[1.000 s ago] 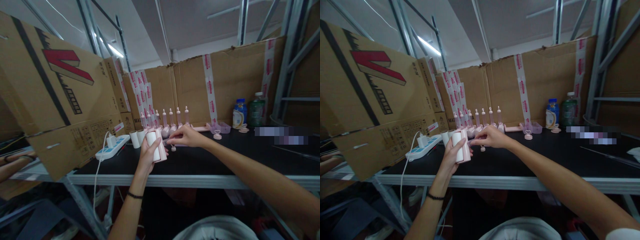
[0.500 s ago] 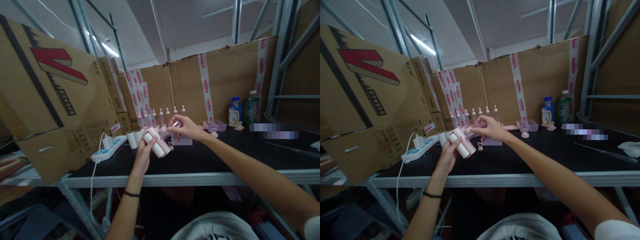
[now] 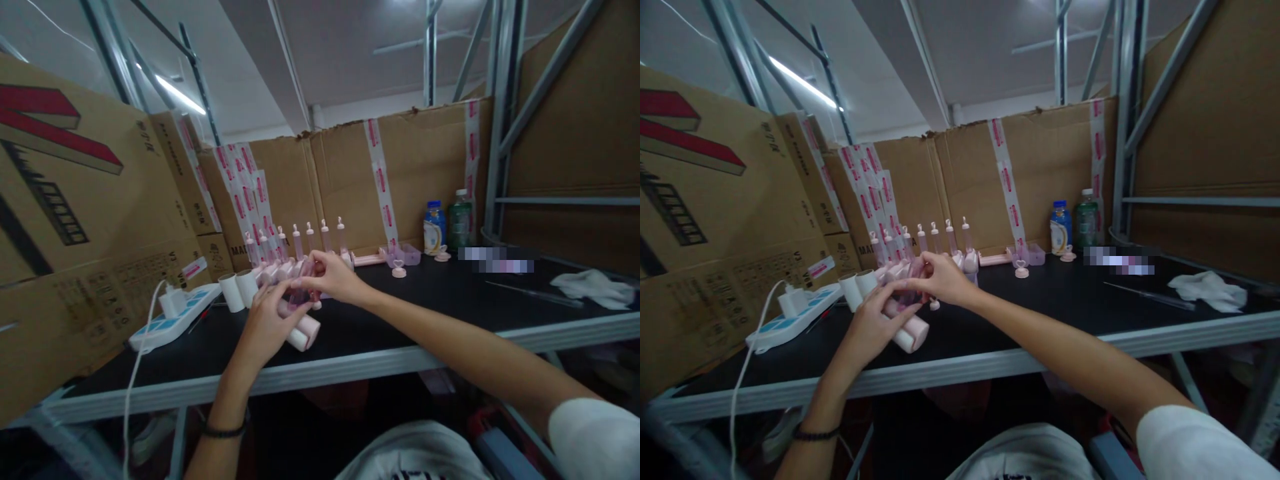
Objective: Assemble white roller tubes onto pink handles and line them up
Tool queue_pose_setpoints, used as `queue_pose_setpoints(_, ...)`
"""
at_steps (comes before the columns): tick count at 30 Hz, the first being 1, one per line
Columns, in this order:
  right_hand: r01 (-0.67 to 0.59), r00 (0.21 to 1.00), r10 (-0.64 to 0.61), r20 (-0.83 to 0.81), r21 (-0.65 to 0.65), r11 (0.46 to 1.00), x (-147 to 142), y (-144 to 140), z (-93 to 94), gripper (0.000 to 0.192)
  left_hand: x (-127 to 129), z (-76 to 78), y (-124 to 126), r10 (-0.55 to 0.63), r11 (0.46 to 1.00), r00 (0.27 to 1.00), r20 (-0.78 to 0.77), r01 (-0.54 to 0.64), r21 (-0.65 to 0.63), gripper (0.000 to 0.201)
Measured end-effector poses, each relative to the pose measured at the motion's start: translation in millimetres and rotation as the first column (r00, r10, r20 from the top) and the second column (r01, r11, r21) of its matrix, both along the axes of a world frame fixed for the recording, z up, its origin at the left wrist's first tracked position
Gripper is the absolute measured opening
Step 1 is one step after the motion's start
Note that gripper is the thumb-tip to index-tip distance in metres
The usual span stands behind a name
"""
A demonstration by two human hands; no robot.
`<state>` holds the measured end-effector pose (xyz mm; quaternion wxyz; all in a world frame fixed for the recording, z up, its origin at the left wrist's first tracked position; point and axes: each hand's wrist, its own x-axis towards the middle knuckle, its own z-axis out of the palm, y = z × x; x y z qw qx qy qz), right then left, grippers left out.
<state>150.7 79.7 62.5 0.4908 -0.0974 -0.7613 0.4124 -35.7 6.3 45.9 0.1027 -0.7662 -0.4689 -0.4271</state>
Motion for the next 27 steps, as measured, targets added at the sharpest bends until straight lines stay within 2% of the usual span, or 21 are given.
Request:
queue_pose_setpoints(3, -0.064, 0.998, 0.064, 0.028, -0.009, 0.998, -3, 7, -1.6, 0.049, 1, -3.7, 7, 0.047, 0.997, 0.999, -0.018, -0.048, -0.055, 0.029)
queue_pose_setpoints(4, -0.037, 0.998, 0.037, 0.041, -0.001, 0.999, -2, 10, -2.1, 0.048, 0, -3.9, 9, 0.072, 0.996, 0.997, -0.012, -0.073, -0.048, 0.028)
queue_pose_setpoints(6, 0.139, 0.985, -0.146, 0.090, 0.086, 0.987, 2, 15, -4.0, 0.043, -6, -2.6, 10, 0.144, 0.990, 0.989, 0.021, -0.144, 0.005, 0.024)
queue_pose_setpoints(7, 0.256, 0.950, -0.280, 0.134, 0.174, 0.951, 4, 18, -5.7, 0.040, -10, -1.0, 10, 0.179, 0.983, 0.983, 0.050, -0.180, 0.033, 0.023)
queue_pose_setpoints(9, 0.404, 0.812, -0.524, 0.257, 0.400, 0.823, 8, 20, -10.1, 0.035, -17, 3.1, 7, 0.224, 0.970, 0.967, 0.124, -0.233, 0.064, 0.023)
queue_pose_setpoints(11, 0.394, 0.647, -0.662, 0.378, 0.578, 0.715, 10, 20, -14.6, 0.034, -23, 7.7, 3, 0.244, 0.961, 0.948, 0.203, -0.265, 0.081, 0.026)
queue_pose_setpoints(13, 0.328, 0.528, -0.706, 0.472, 0.654, 0.682, 9, 19, -17.9, 0.032, -27, 12.0, -1, 0.252, 0.952, 0.933, 0.257, -0.286, 0.106, 0.029)
queue_pose_setpoints(16, 0.273, 0.458, -0.715, 0.528, 0.682, 0.678, 6, 19, -20.9, 0.026, -28, 16.3, -7, 0.225, 0.958, 0.924, 0.309, -0.267, 0.102, 0.027)
queue_pose_setpoints(18, 0.264, 0.467, -0.708, 0.529, 0.681, 0.683, 5, 21, -22.8, 0.021, -27, 17.4, -10, 0.208, 0.968, 0.921, 0.329, -0.242, 0.067, 0.027)
queue_pose_setpoints(23, 0.288, 0.565, -0.665, 0.489, 0.638, 0.714, 5, 26, -27.9, 0.011, -24, 15.4, -9, 0.230, 0.971, 0.938, 0.261, -0.239, 0.002, 0.032)
queue_pose_setpoints(25, 0.302, 0.635, -0.622, 0.457, 0.595, 0.745, 4, 27, -27.7, 0.008, -24, 13.5, -5, 0.188, 0.980, 0.954, 0.235, -0.198, 0.020, 0.029)
queue_pose_setpoints(27, 0.329, 0.748, -0.558, 0.360, 0.529, 0.782, 2, 28, -24.9, 0.009, -25, 11.9, -2, 0.152, 0.983, 0.965, 0.213, -0.170, 0.065, 0.028)
